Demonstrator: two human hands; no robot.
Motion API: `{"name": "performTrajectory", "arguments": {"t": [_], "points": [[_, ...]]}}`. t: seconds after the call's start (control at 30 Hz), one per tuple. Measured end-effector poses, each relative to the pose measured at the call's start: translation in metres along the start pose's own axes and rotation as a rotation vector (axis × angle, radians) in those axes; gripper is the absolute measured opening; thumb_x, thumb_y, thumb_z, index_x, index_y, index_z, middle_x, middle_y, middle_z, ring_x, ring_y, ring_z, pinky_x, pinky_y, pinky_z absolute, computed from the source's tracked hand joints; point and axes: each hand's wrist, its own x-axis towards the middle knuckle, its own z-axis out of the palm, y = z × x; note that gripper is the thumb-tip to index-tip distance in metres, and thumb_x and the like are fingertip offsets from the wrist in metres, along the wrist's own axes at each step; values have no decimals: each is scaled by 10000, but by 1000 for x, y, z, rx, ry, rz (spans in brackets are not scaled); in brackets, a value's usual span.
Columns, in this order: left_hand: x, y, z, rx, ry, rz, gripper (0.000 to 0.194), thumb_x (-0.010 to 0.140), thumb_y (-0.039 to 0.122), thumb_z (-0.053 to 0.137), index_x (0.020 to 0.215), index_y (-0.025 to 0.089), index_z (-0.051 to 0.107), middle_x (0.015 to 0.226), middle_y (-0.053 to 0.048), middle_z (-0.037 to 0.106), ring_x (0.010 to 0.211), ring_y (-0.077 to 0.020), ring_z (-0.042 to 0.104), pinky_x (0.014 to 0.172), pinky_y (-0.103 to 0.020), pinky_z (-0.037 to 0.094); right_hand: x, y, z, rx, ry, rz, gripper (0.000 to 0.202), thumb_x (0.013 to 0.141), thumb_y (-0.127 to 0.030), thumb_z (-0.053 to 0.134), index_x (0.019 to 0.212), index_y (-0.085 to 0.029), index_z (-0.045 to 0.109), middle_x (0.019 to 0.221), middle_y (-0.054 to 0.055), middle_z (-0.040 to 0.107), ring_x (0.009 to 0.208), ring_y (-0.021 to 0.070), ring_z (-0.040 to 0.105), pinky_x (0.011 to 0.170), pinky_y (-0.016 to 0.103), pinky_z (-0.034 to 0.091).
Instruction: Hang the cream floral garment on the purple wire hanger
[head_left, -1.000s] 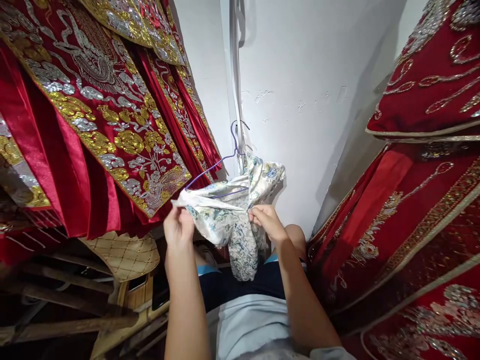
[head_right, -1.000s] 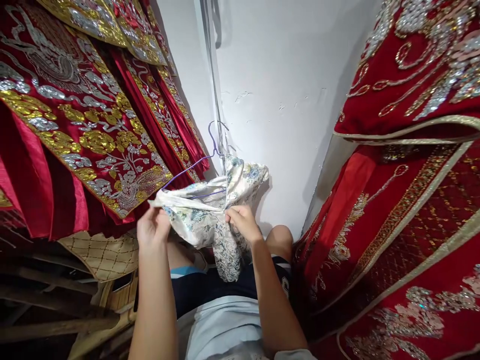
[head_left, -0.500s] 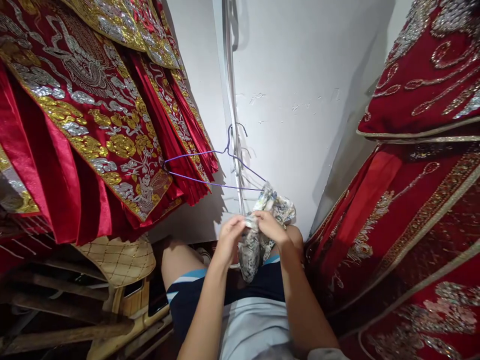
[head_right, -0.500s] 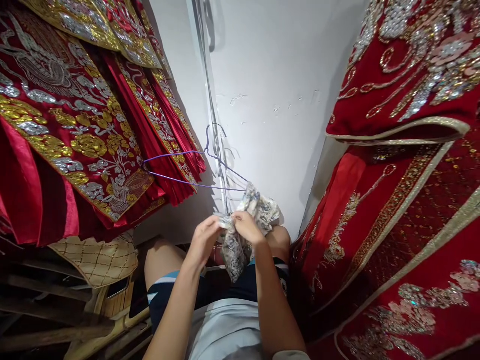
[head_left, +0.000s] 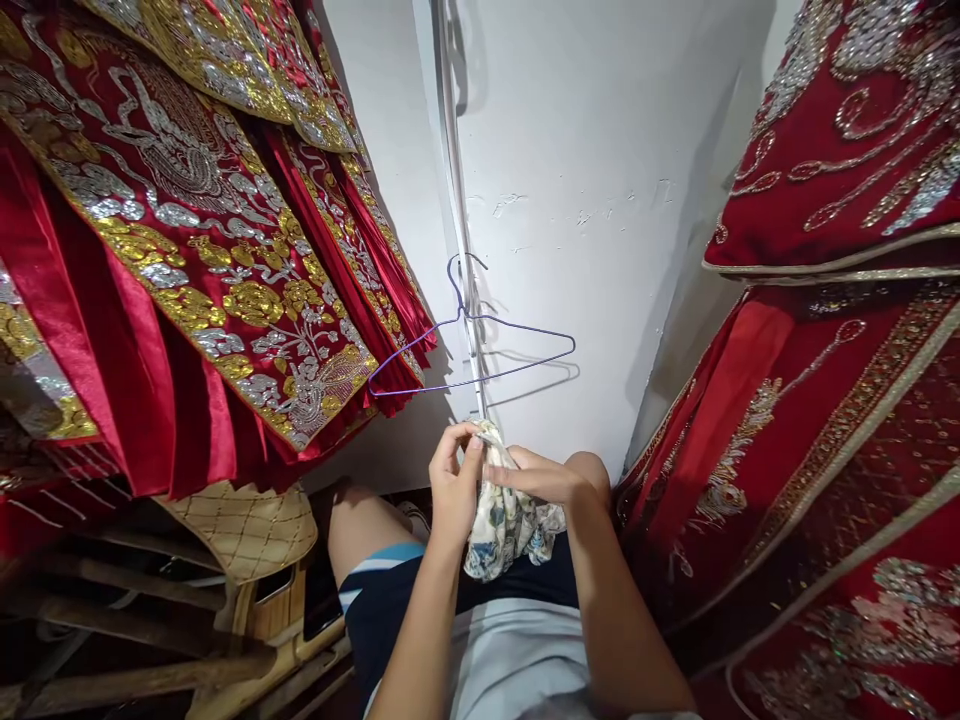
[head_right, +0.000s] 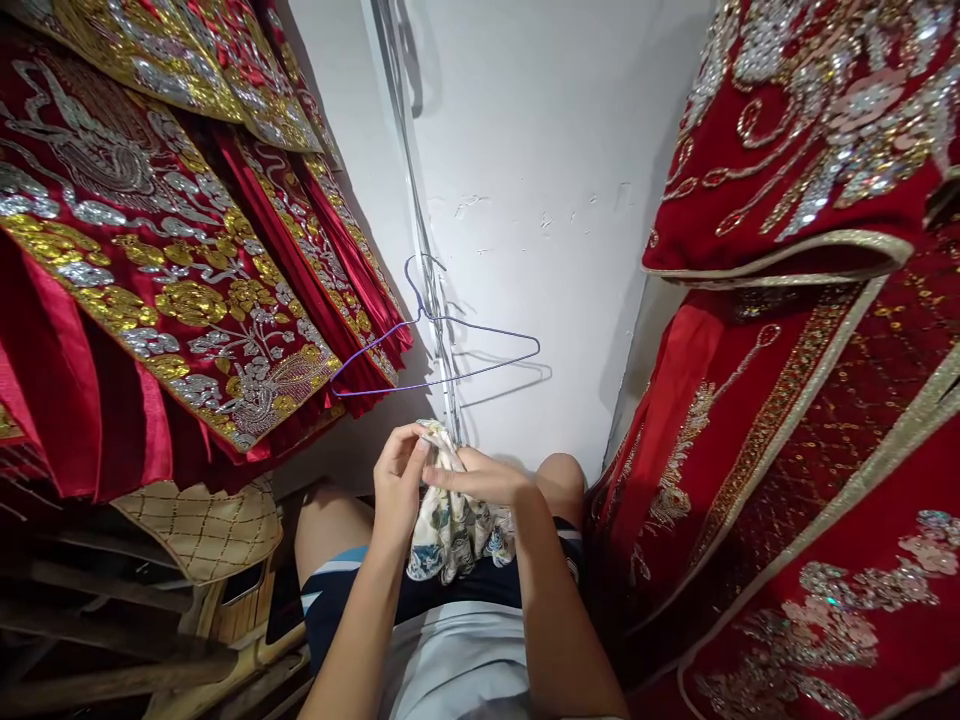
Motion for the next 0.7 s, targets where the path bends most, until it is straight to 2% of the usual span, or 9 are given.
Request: {"name": "performTrajectory", "arguments": {"t": [0.07, 0.17, 0.27, 0.33, 0.43, 0.5, 0.53, 0.63, 0.7], "points": [[0, 0, -3, 43, 57, 35, 236, 913, 432, 615, 961, 202, 636, 961, -61, 620, 955, -211, 598, 891, -319, 479, 1, -4, 2, -10, -76, -36, 349, 762, -471, 775, 889, -162, 676, 783, 20, 627, 748, 174, 580, 695, 283, 457], [4, -1, -10, 117, 87, 105, 204, 920, 410, 609, 940, 210, 638, 1033, -77, 610, 1109, -242, 569, 1010, -365, 438, 1, -11, 8, 24, 143, -188, 233, 769, -373, 757, 792, -165, 653, 740, -3, 604, 697, 135, 550, 680, 256, 435], [7, 1, -13, 90, -6, 178, 230, 890, 367, 658, 1069, 227, 622, 1189, -93, 597, 1251, -260, 514, 1099, -401, 387, -4, -20, 16, 251, 326, -247, 174, 736, -341, 722, 760, -180, 658, 700, 1, 622, 688, 156, 583, 684, 279, 468], [4, 0, -11, 51, -207, 121, 397, 880, 363, 665, 1241, 234, 562, 1294, -108, 567, 1269, -263, 509, 1086, -398, 410, -9, -25, 18, 443, 480, -277, 213, 714, -383, 694, 811, -193, 683, 709, 19, 662, 748, 209, 637, 724, 327, 505], [-13, -9, -7, 156, -756, -133, 340, 921, 390, 574, 1187, 184, 621, 1096, -92, 662, 1058, -243, 598, 949, -346, 488, -25, -31, 7, 519, 637, -242, 274, 657, -391, 736, 863, -213, 706, 752, 26, 709, 811, 246, 673, 752, 349, 522], [-29, -20, -10, 302, -1022, -252, 306, 940, 406, 514, 967, 152, 682, 859, -53, 669, 874, -214, 599, 850, -309, 496, -41, -32, -12, 453, 629, -159, 258, 628, -355, 783, 834, -221, 704, 739, 13, 709, 732, 210, 661, 684, 311, 511], [-35, -26, -15, 365, -1074, -274, 331, 944, 416, 499, 883, 146, 680, 797, -39, 654, 818, -203, 584, 812, -295, 488, -50, -31, -24, 420, 577, -129, 248, 611, -348, 797, 792, -217, 692, 702, 9, 694, 655, 186, 633, 622, 293, 490], [-41, -39, -41, 483, -1001, -275, 366, 959, 446, 473, 834, 153, 654, 825, -25, 660, 794, -194, 571, 772, -274, 457, -71, -26, -66, 383, 284, -148, 282, 525, -376, 792, 621, -203, 591, 515, -11, 553, 441, 127, 449, 461, 271, 355], [-32, -37, -61, 567, -859, -229, 364, 965, 466, 471, 841, 166, 634, 843, -24, 658, 794, -195, 569, 756, -274, 439, -71, -21, -95, 362, 276, -208, 260, 484, -326, 748, 603, -209, 549, 495, -20, 497, 435, 122, 406, 458, 269, 321]]}}
